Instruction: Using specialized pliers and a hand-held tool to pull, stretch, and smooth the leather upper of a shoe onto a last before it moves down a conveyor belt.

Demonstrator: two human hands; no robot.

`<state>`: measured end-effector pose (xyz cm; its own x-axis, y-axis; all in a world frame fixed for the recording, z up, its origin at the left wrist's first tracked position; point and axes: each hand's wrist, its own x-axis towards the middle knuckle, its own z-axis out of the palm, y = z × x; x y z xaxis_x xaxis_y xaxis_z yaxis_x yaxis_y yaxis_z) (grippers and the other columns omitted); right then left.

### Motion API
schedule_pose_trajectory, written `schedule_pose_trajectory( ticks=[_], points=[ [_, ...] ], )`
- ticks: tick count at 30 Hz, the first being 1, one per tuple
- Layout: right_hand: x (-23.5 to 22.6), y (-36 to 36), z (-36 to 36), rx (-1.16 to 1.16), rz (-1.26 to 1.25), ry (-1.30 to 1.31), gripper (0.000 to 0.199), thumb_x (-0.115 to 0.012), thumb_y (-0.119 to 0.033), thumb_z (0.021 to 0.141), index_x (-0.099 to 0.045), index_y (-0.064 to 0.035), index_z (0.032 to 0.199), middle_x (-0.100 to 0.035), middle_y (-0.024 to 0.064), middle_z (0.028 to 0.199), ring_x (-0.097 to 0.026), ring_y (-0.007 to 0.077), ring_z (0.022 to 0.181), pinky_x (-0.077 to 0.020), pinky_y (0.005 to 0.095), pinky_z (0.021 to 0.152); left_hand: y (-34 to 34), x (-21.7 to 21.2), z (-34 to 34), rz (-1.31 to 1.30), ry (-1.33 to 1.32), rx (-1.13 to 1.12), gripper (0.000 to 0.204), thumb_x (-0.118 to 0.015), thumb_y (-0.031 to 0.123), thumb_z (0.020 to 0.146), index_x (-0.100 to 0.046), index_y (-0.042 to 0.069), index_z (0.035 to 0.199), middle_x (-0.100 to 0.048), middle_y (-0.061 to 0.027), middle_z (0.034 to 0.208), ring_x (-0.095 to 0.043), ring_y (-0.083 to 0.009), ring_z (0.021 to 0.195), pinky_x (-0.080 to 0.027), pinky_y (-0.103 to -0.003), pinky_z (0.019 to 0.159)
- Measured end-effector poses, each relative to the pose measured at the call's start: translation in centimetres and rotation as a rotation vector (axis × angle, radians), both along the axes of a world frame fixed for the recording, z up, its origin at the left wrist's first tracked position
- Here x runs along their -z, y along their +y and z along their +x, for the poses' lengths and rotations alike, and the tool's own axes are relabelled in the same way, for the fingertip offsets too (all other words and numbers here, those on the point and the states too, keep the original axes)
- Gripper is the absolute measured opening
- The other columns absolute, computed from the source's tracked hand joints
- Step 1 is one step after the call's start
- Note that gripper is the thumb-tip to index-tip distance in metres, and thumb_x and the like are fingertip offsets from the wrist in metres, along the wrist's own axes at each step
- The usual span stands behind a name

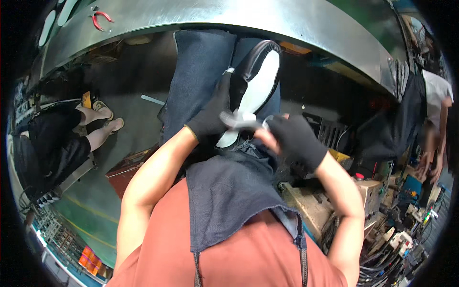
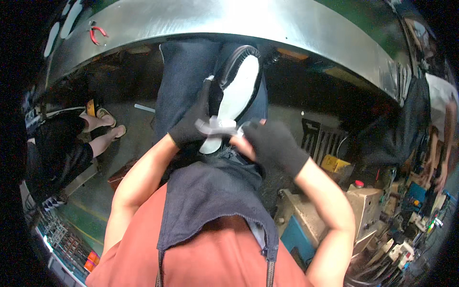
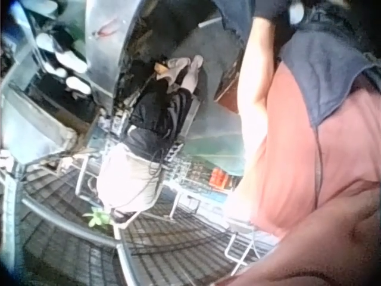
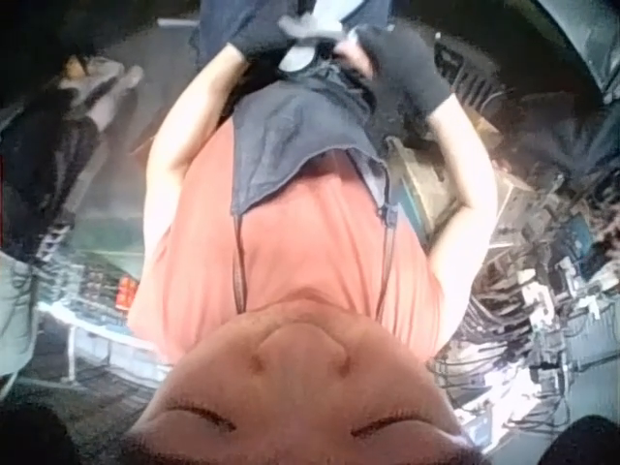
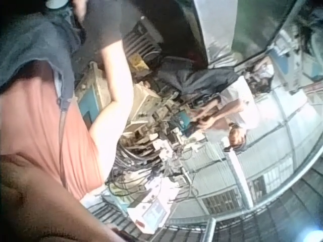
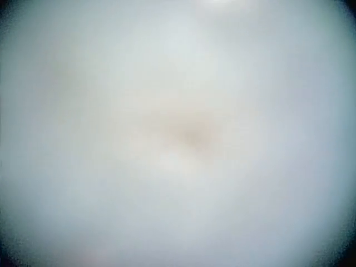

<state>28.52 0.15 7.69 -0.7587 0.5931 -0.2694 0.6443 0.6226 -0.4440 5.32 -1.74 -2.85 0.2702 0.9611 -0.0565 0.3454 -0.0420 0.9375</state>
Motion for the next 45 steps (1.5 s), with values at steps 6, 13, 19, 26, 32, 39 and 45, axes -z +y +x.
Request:
schedule_pose_trajectory(
  ticks=[6,13,19,26,32,39,45],
  points=[
    [2.1,0.2,1.2,0.184,-0.127,0.022,0.041,-0.059,-0.045,0.094,-0.064,-0.005,0.085,-0.064,0.0192,0.081,-0.065,0.0372,0.076,-0.0492,0.0448,0.064,-0.4,0.0,-0.2,-0.021,0.014,-0.044,0.129,-0.089,0.04,0.066,-0.003,-0.003,0.152,-0.018,-0.032,0.153,-0.02,-0.0452,0.145,-0.024,-0.047,0.118],
    [1.0,0.8,4.6,0.535,-0.522,0.143,0.038,-0.058,-0.036,0.1,-0.062,-0.0003,0.088,-0.048,-0.0006,0.065,-0.042,0.0101,0.063,-0.039,0.0304,0.057,-0.3,-0.7,0.7,0.005,0.072,-0.037,0.129,-0.088,0.04,0.066,-0.002,-0.003,0.152,-0.017,-0.0323,0.154,-0.02,-0.0445,0.145,-0.024,-0.047,0.118],
    [0.6,2.4,2.3,0.418,-0.549,0.233,0.037,-0.057,-0.034,0.1,-0.061,0.0004,0.087,-0.053,-0.0014,0.07,-0.047,0.0107,0.065,-0.0406,0.031,0.06,-0.3,-1.1,0.4,-0.013,0.089,-0.05,0.126,-0.089,0.038,0.066,-0.007,-0.003,0.151,-0.022,-0.0324,0.152,-0.024,-0.0435,0.144,-0.026,-0.046,0.117],
    [8.9,2.9,3.6,0.359,0.0,0.298,0.036,-0.058,-0.037,0.096,-0.062,-0.0045,0.081,-0.062,0.0181,0.074,-0.062,0.0383,0.067,-0.0457,0.0456,0.059,0.5,-1.7,0.9,-0.059,0.091,-0.086,0.118,-0.088,0.034,0.068,-0.013,-0.002,0.151,-0.03,-0.0297,0.15,-0.031,-0.0409,0.142,-0.029,-0.044,0.116],
    [9.3,4.3,3.1,0.217,0.021,0.407,0.03,-0.062,-0.03,0.093,-0.058,-0.0042,0.078,-0.057,0.0176,0.072,-0.059,0.0388,0.065,-0.0442,0.0436,0.057,2.4,-4.4,0.3,-0.456,-0.483,-0.142,0.077,-0.069,0.031,0.091,-0.03,-0.002,0.149,-0.049,-0.0174,0.139,-0.043,-0.0261,0.133,-0.033,-0.035,0.112],
    [8.6,4.2,2.9,0.234,-0.018,0.461,0.031,-0.061,-0.03,0.095,-0.061,-0.0027,0.08,-0.06,0.0191,0.073,-0.06,0.0382,0.066,-0.0451,0.0439,0.059,2.7,-0.2,3.6,0.063,-0.038,-0.51,0.055,-0.059,0.038,0.095,-0.048,0.0,0.133,-0.058,-0.0276,0.123,-0.057,-0.041,0.117,-0.045,-0.043,0.098],
    [3.5,2.9,5.4,0.348,-0.281,0.254,0.031,-0.059,-0.027,0.098,-0.057,-0.0015,0.081,-0.048,0.0102,0.067,-0.048,0.0181,0.06,-0.0395,0.034,0.058,2.6,-4.0,3.9,-0.096,0.381,-0.426,0.069,-0.061,0.043,0.093,-0.042,-0.006,0.138,-0.053,-0.0331,0.131,-0.055,-0.0438,0.121,-0.044,-0.044,0.102]
  ],
)
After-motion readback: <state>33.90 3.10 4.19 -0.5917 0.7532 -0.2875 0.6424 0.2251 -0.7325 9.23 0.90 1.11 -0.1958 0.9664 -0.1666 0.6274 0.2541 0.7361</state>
